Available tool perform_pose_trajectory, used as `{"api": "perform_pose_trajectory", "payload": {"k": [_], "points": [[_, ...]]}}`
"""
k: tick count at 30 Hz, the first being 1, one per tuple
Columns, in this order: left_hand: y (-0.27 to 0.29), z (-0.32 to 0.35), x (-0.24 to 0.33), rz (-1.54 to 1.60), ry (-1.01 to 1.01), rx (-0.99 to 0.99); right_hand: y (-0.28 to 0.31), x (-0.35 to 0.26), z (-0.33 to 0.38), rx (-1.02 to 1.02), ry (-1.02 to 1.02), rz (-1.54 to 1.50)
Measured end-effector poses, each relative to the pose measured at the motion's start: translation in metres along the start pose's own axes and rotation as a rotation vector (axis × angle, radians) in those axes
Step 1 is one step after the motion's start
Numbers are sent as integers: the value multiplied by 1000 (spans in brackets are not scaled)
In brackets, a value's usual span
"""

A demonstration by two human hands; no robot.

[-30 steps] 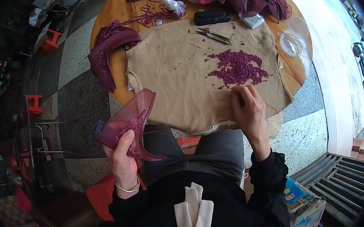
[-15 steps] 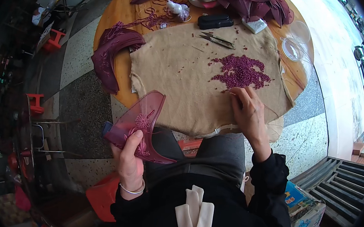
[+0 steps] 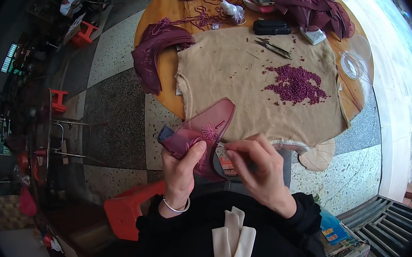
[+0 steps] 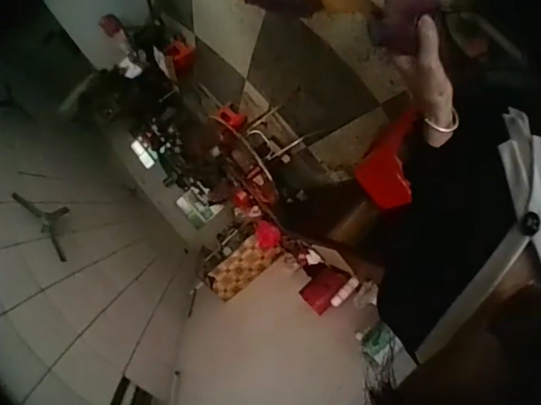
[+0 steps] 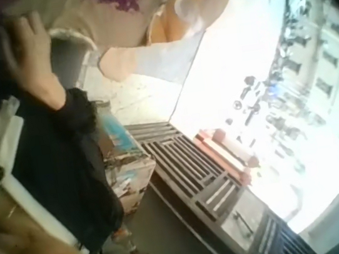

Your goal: The person sews beads onto pieces of fabric using a needle and thread.

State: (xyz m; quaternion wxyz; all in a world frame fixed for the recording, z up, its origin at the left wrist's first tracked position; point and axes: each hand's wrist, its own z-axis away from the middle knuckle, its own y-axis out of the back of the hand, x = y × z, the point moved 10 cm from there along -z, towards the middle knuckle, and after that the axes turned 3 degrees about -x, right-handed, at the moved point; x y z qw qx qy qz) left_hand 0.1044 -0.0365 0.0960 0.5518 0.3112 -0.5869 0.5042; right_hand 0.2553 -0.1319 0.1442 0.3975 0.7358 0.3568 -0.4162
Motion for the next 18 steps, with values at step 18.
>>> {"api": "perform_pose_trajectory", "payload": {"k": [18], "points": [[-15,10,11,-54,-77,-68,-5,-5,4,23,76,46]]}}
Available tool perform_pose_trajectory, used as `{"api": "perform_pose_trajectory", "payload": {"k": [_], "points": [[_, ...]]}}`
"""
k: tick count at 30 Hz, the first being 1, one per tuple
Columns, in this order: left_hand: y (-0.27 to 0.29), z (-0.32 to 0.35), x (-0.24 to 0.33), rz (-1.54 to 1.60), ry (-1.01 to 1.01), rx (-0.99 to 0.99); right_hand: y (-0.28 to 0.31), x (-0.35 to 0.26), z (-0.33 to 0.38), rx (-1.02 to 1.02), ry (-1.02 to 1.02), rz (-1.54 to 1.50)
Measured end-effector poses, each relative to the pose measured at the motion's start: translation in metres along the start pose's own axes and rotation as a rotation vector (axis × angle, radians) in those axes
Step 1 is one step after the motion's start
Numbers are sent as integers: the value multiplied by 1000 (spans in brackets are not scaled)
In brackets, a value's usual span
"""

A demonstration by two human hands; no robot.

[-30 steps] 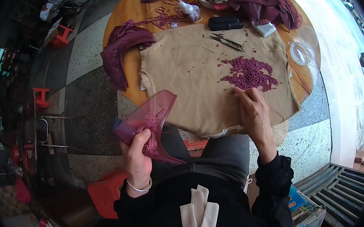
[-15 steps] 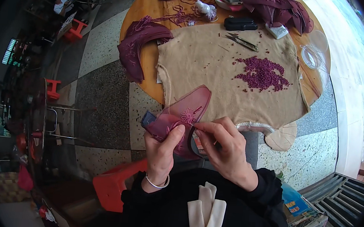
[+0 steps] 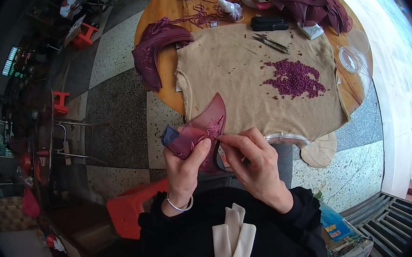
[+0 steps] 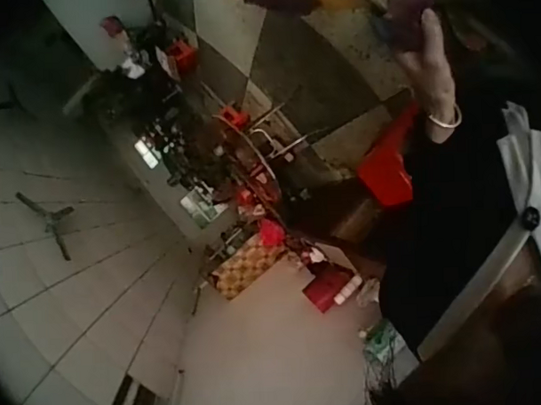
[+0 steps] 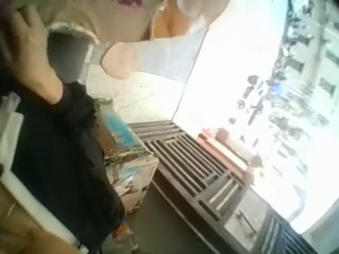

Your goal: The person sews beads onto pieces of fabric using a needle and thread.

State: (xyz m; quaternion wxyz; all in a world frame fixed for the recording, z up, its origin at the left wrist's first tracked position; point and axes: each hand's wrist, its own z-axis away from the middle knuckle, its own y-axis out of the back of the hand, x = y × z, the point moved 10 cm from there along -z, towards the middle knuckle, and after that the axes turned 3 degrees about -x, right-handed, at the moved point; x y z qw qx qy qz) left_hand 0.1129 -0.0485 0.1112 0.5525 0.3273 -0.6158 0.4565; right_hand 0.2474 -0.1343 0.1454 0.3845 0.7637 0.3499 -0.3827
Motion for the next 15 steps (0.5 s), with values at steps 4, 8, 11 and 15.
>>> {"api": "perform_pose_trajectory", "payload": {"k": [4,8,11,15], "points": [[-7,4,0,-15,22,-24,0,5,1,17,-51,-16],[-13,7,-2,97,81,33,1,5,2,78,-44,-30],[-15,5,-13,204,135,26,3,9,3,109,-59,-49],[-22,5,-23,292,225,-46,-1,18,6,115,-117,-90]]}}
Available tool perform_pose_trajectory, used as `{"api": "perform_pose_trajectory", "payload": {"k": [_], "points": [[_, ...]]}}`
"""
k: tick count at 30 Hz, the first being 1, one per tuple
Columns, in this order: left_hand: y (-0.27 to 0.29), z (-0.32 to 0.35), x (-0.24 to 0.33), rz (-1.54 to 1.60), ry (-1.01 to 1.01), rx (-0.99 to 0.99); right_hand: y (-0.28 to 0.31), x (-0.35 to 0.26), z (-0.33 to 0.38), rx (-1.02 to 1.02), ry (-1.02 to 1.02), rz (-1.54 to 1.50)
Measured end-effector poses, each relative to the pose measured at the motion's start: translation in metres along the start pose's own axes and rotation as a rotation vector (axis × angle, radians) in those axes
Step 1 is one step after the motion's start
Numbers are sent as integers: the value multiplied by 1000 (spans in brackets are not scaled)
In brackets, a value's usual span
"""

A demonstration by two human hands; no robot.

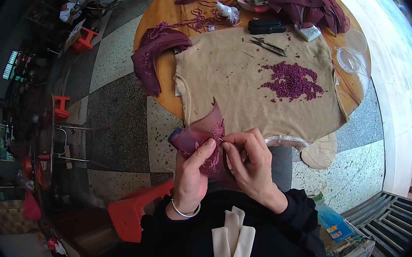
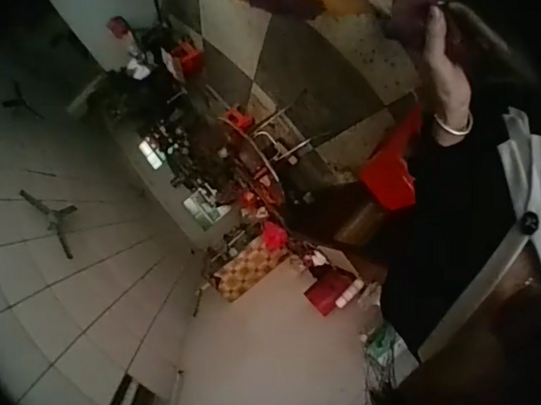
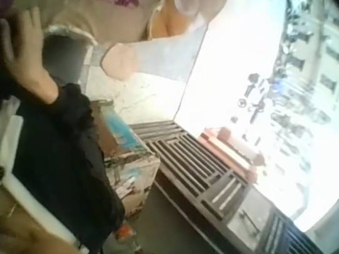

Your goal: The person sews beads onto pieces of fabric using a needle and thread.

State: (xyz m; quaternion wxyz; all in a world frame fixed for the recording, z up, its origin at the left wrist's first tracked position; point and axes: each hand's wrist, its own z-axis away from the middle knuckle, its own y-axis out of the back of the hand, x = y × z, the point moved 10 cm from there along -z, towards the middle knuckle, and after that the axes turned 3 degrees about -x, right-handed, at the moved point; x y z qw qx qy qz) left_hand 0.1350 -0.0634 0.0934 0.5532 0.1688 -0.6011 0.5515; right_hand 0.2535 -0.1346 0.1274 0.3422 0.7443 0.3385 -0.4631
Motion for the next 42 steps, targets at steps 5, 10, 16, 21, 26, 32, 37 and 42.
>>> {"api": "perform_pose_trajectory", "payload": {"k": [5,10,16,21,26,32,37,42], "points": [[0,-1,-12,102,98,-15,-1,11,1,28,-82,-103],[2,-1,-27,226,210,-49,-3,22,4,8,-126,-225],[4,-1,-30,213,237,-41,-5,30,5,-12,-154,-306],[5,1,-32,228,245,-50,-9,38,10,-39,-249,-464],[-2,4,-33,273,279,-83,-12,41,12,-57,-271,-564],[4,5,-36,234,259,-57,-15,43,15,-92,-361,-641],[3,5,-35,141,246,-62,-13,42,14,-63,-364,-658],[-6,2,-19,-2,140,-46,-11,51,15,-24,-372,-636]]}}
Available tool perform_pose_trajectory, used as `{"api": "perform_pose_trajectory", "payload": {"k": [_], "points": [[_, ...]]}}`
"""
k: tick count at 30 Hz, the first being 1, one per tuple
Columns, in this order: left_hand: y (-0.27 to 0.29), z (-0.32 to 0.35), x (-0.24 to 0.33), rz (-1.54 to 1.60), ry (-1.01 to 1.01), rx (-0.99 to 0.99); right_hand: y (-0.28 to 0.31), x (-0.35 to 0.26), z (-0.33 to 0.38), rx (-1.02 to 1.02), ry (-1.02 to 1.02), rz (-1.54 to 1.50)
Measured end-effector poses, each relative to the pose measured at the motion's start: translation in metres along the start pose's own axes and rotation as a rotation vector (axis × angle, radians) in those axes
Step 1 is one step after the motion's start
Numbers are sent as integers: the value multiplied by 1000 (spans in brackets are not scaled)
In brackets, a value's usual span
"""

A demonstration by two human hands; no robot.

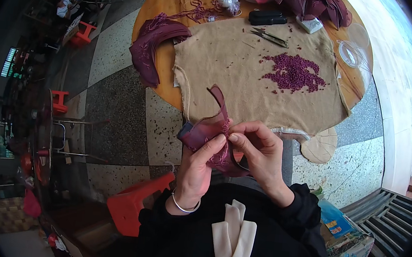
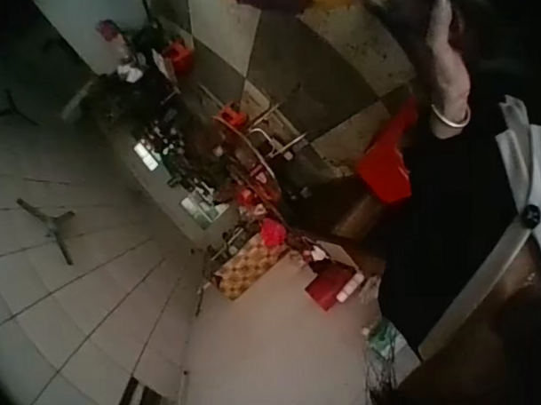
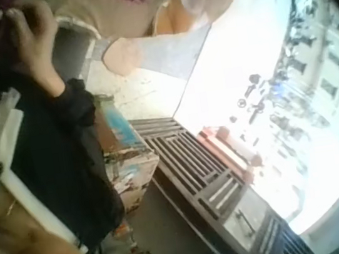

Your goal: The person sews beads onto pieces of fabric using a needle and thread.

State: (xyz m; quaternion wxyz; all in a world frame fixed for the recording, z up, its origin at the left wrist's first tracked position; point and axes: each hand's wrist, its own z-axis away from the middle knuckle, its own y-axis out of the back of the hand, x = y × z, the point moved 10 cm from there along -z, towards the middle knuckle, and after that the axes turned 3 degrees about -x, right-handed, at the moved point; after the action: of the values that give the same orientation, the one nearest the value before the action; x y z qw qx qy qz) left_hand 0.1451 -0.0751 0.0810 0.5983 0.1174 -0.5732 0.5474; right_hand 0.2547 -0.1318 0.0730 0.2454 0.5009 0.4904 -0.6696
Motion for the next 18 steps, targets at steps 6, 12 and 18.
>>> {"api": "perform_pose_trajectory", "payload": {"k": [6,12,18], "points": [[8,3,11,-290,-158,2,-5,-19,7,69,175,261],[-16,17,51,-1012,-632,-22,-19,-46,10,-39,449,653],[30,17,74,-1038,-616,194,74,-76,5,178,182,-288]]}}
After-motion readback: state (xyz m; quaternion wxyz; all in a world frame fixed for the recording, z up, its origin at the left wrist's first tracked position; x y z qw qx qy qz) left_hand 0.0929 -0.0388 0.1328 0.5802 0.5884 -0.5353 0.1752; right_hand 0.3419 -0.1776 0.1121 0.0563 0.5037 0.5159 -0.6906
